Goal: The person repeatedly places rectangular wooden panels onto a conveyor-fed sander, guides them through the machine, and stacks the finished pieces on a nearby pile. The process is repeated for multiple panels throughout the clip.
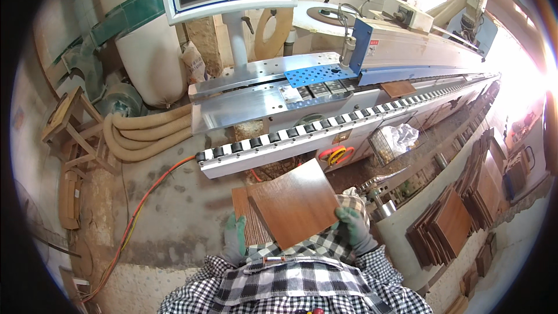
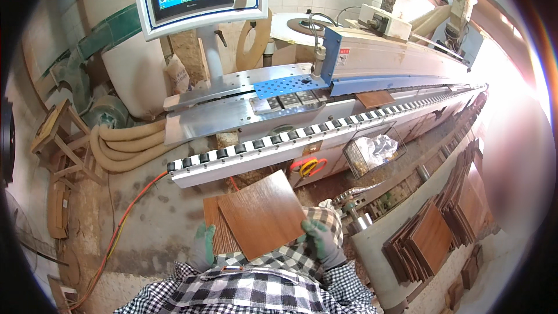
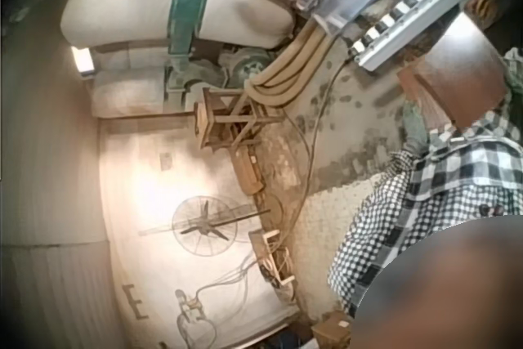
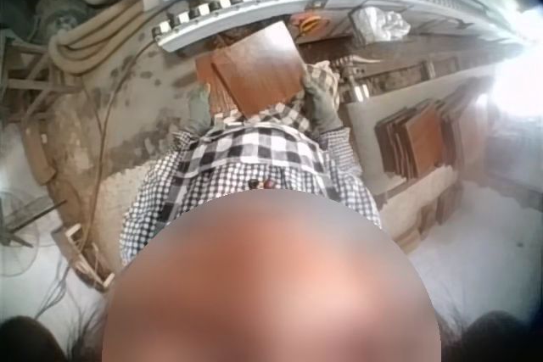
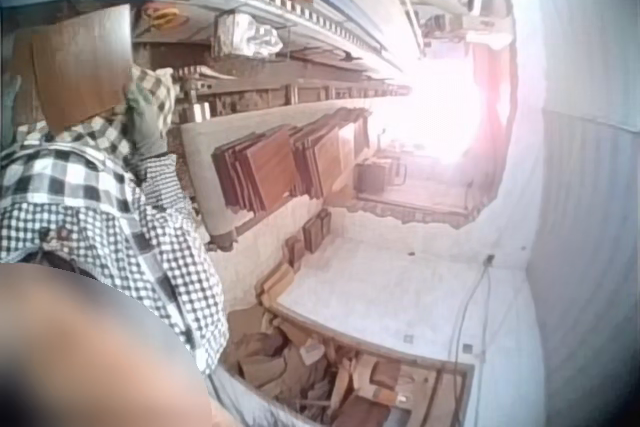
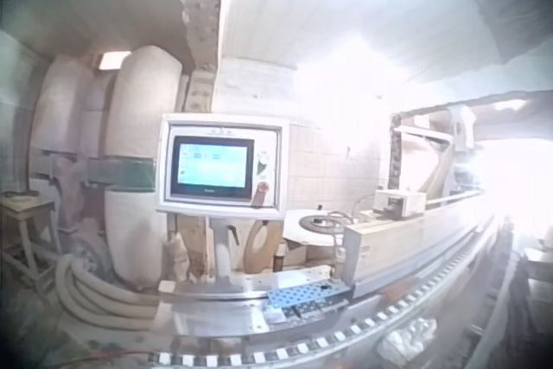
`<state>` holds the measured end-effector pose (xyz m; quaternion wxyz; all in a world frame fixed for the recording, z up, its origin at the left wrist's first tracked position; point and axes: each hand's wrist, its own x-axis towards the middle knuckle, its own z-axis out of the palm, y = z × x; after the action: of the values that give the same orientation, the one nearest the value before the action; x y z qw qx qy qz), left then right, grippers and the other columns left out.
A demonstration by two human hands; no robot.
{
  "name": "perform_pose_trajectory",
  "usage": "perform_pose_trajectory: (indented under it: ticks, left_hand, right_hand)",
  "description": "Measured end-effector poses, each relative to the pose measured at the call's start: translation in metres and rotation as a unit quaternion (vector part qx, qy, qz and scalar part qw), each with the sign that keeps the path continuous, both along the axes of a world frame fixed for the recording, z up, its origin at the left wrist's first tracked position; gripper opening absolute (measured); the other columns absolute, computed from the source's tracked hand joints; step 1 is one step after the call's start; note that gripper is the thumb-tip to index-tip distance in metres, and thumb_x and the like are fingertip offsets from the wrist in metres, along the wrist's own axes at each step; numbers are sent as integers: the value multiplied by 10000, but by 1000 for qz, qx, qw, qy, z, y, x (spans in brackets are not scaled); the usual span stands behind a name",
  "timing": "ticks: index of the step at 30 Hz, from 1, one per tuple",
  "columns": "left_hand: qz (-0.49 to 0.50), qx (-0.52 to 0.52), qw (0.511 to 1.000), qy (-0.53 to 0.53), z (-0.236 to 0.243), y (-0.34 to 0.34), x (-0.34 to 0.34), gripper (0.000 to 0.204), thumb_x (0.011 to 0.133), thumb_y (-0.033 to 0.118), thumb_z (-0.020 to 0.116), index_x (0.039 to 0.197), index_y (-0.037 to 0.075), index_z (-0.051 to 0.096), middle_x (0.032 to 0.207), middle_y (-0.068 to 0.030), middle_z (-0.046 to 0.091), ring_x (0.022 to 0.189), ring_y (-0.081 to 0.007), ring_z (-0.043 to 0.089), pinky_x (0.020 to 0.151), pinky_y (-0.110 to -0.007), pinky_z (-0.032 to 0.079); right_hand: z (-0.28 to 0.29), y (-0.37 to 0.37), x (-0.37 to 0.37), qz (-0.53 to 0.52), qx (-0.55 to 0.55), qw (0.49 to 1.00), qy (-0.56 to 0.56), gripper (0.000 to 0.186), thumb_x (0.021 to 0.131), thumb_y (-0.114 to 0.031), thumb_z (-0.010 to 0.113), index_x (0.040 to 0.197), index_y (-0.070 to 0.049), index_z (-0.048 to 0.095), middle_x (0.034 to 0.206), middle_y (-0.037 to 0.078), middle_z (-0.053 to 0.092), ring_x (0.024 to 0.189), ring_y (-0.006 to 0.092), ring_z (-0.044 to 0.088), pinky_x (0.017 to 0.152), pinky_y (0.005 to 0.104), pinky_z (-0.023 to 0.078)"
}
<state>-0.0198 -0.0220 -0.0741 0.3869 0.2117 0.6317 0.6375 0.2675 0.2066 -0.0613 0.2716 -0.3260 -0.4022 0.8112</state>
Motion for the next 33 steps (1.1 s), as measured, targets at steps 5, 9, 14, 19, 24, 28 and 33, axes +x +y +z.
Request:
perform_pose_trajectory:
  ticks: [5, 9, 14, 19, 24, 28, 33]
  left_hand:
    - [44, -167, 950, 260, 1, -1, 6, 367, 1099, 298, 464, 1323, 24, 561, 1146, -132, 659, 963, -204, 642, 818, -368, 526]
    - [24, -146, 978, 144, 19, 1, 5, 374, 1081, 295, 507, 1301, 1, 572, 1101, -136, 659, 918, -230, 618, 822, -390, 497]
    - [68, -34, 977, 199, 28, 5, 8, 329, 1049, 228, 587, 1259, -26, 595, 1020, -95, 660, 899, -180, 605, 790, -342, 512]
    - [94, -52, 991, 84, -17, 3, 0, 312, 1055, 175, 562, 1282, -38, 583, 1075, -107, 667, 950, -170, 611, 824, -313, 512]
    - [138, 15, 989, 40, -15, 12, 8, 290, 1060, 144, 542, 1290, -28, 585, 1094, -84, 657, 958, -162, 612, 833, -314, 518]
    - [114, 2, 993, 35, -33, 6, 3, 293, 1063, 145, 538, 1291, -34, 580, 1117, -59, 648, 967, -143, 608, 835, -309, 519]
    - [82, -31, 995, 53, -15, 10, 2, 317, 1063, 182, 557, 1296, -33, 571, 1118, -74, 650, 984, -145, 609, 832, -316, 521]
  right_hand:
    - [93, 44, -34, 43, 86, 990, 98, 574, 1022, -300, 632, 1433, 77, 497, 1152, 83, 682, 828, 117, 683, 721, 226, 569]
    - [132, 87, -91, 7, 94, 993, 76, 584, 1022, -296, 641, 1442, 78, 482, 1243, 144, 673, 817, 145, 694, 706, 239, 574]
    - [159, 135, -162, -51, 114, 990, -61, 459, 1009, -160, 626, 1390, 66, 503, 1083, 124, 656, 832, 227, 711, 737, 346, 618]
    - [162, 159, -200, -12, 61, 998, 24, 444, 984, -32, 574, 1395, 64, 435, 1105, 173, 595, 944, 301, 698, 843, 436, 627]
    - [157, 136, -220, -46, 153, 987, 16, 405, 951, -45, 645, 1336, 10, 532, 875, 62, 590, 722, 178, 636, 676, 311, 555]
    - [155, 106, -237, -92, 647, 739, -167, 340, 953, -197, 614, 1220, 9, 655, 1133, 152, 694, 985, 308, 674, 884, 410, 532]
    - [145, 76, -277, 11, 803, 556, -215, 331, 938, -386, 625, 1056, -82, 682, 1137, 119, 669, 1112, 323, 622, 993, 460, 455]
